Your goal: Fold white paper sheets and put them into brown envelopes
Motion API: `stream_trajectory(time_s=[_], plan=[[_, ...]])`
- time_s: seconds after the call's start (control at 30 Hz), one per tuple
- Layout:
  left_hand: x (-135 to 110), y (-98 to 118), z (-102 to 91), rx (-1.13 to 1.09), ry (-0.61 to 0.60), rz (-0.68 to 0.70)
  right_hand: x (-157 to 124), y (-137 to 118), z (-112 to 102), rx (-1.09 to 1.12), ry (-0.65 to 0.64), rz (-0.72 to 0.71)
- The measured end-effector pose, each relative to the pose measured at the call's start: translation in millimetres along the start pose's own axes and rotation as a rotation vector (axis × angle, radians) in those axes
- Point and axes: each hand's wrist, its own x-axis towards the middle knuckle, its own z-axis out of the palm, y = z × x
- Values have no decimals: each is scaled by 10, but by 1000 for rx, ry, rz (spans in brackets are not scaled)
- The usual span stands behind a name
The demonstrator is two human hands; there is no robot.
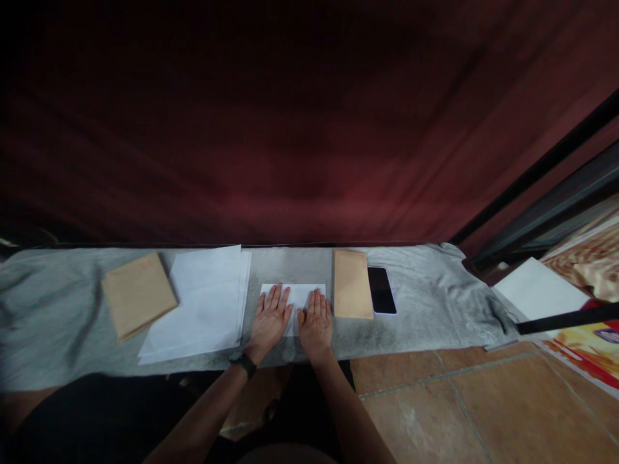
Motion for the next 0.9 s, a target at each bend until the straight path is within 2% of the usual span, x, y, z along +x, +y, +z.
stream_trajectory(time_s=[0.57, 0.77, 0.9], plan=[[-8, 12, 4, -14, 18, -3, -592, 233, -356, -61, -14, -115], [-5, 30, -24, -20, 37, -1, -681, 238, -429, -97, -48, -106], [-91, 144, -27, -71, 36, 129, -675, 228, -428, -89, -53, -105]])
